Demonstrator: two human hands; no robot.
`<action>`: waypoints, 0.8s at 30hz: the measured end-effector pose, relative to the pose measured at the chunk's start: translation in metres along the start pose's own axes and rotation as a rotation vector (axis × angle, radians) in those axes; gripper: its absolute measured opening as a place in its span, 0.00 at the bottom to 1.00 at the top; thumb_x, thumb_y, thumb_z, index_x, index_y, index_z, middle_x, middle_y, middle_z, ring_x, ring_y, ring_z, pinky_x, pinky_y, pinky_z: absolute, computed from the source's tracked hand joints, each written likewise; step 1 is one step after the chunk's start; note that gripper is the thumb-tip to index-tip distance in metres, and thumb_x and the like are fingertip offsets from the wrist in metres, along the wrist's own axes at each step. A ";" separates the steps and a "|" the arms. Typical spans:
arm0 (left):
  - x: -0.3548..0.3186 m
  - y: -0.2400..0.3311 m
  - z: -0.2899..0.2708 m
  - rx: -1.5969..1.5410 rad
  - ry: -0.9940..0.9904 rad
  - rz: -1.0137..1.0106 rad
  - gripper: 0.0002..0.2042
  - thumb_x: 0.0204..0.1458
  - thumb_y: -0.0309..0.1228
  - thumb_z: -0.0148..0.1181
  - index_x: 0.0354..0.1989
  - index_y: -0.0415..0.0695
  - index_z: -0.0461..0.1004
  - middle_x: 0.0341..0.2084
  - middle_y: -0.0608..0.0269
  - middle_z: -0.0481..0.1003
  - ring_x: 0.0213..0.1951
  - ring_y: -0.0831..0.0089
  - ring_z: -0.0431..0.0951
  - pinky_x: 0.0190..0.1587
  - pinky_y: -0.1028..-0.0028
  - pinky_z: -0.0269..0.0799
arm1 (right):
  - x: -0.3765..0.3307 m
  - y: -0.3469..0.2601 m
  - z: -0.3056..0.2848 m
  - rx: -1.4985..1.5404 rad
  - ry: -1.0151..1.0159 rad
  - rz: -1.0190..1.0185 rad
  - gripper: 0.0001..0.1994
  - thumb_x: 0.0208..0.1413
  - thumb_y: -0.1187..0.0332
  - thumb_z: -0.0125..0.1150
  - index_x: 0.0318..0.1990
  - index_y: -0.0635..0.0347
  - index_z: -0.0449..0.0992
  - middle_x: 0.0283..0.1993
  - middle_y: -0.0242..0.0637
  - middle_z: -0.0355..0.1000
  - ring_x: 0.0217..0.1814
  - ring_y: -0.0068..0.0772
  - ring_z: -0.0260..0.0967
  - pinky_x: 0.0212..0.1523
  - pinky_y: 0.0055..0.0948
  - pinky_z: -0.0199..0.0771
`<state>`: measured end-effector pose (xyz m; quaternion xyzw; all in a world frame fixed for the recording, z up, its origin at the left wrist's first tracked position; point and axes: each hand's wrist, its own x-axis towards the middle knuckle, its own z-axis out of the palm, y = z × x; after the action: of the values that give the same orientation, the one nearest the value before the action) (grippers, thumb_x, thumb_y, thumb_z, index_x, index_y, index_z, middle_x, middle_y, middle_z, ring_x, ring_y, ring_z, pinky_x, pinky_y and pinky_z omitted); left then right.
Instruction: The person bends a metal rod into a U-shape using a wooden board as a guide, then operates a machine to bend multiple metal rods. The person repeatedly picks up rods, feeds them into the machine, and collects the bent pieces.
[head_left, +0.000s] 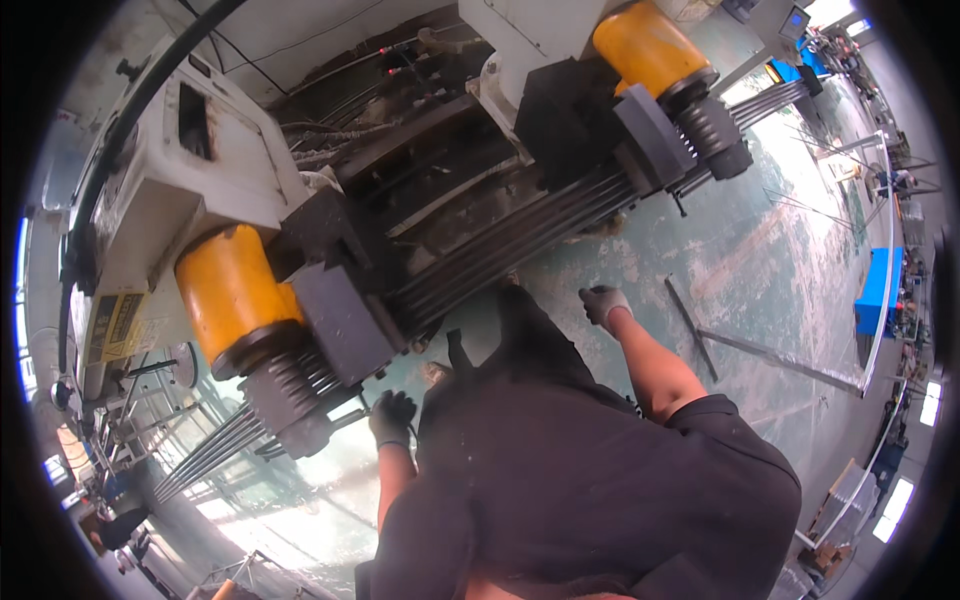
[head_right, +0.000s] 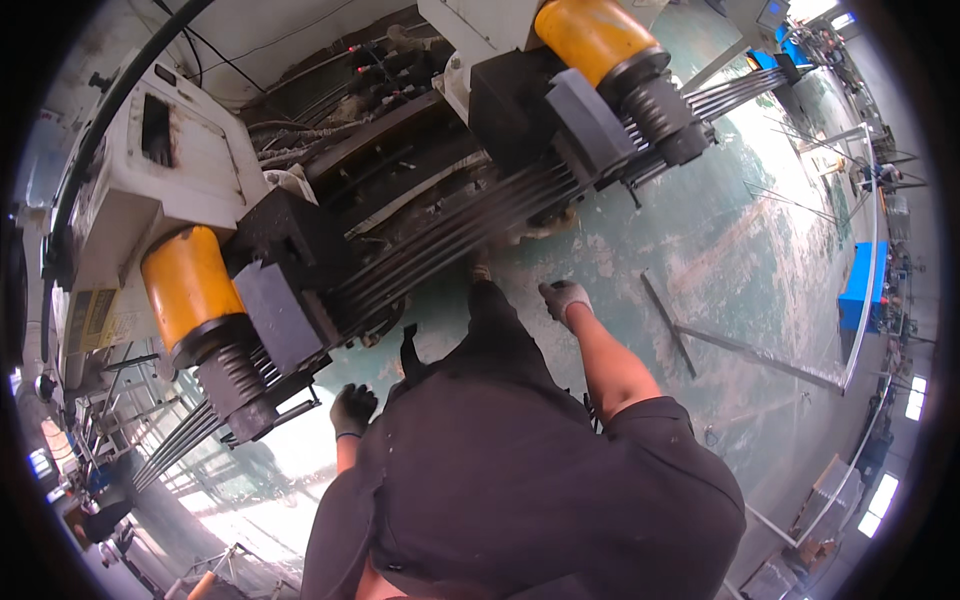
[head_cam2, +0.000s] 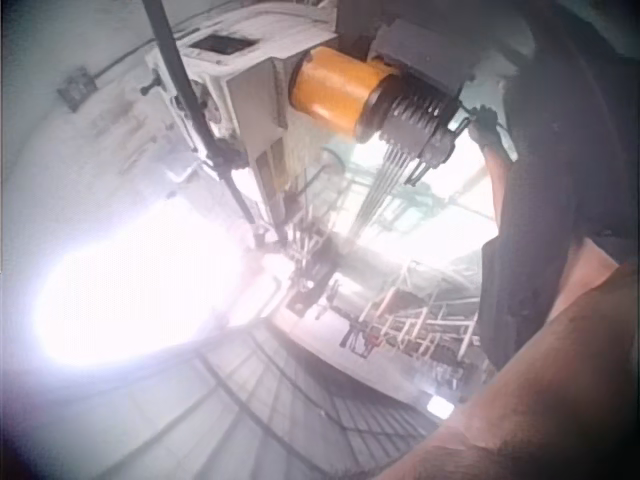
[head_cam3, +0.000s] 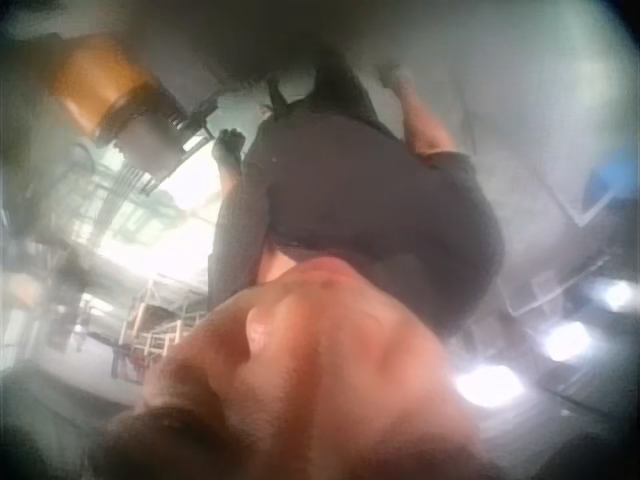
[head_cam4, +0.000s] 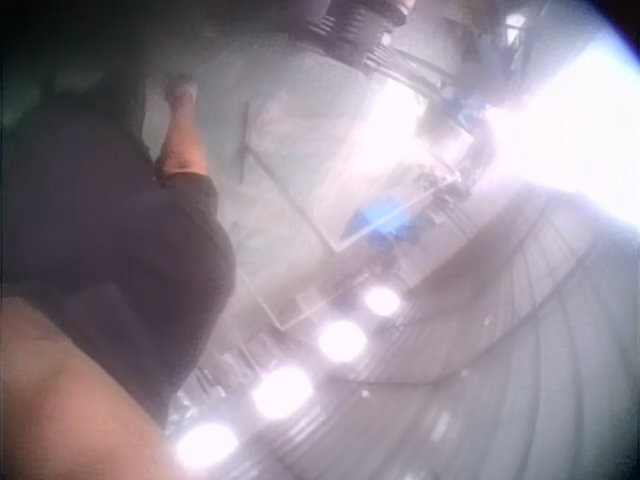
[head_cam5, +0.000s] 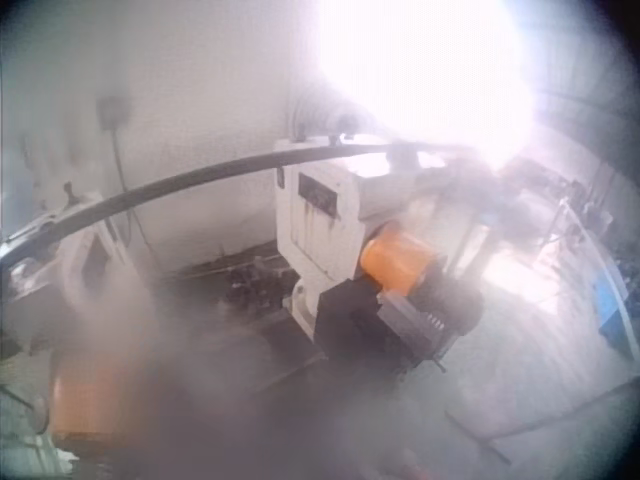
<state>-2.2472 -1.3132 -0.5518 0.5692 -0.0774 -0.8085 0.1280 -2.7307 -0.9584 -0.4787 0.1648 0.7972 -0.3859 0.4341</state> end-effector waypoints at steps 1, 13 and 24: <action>-0.006 -0.019 0.026 0.030 -0.028 0.014 0.15 0.68 0.39 0.47 0.55 0.46 0.72 0.52 0.47 0.76 0.48 0.51 0.76 0.53 0.57 0.72 | 0.002 -0.019 -0.006 0.136 -0.022 0.000 0.20 0.66 0.55 0.69 0.52 0.66 0.81 0.32 0.35 0.77 0.27 0.31 0.73 0.28 0.36 0.74; -0.054 -0.035 0.085 0.558 0.049 0.404 0.16 0.68 0.34 0.62 0.58 0.38 0.76 0.39 0.50 0.84 0.30 0.64 0.83 0.32 0.68 0.81 | -0.030 0.097 -0.043 -0.327 0.082 0.037 0.22 0.63 0.50 0.68 0.44 0.64 0.85 0.25 0.37 0.77 0.25 0.32 0.76 0.31 0.37 0.77; -0.021 0.008 -0.130 0.123 0.161 0.502 0.08 0.61 0.33 0.54 0.42 0.44 0.78 0.41 0.52 0.80 0.45 0.58 0.80 0.47 0.60 0.75 | -0.058 0.162 -0.099 -0.484 0.135 0.151 0.24 0.64 0.49 0.66 0.54 0.61 0.86 0.36 0.41 0.83 0.35 0.37 0.83 0.41 0.40 0.84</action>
<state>-2.1177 -1.3118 -0.5750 0.6013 -0.2547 -0.6974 0.2951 -2.6570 -0.7743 -0.4749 0.1407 0.8788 -0.1386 0.4344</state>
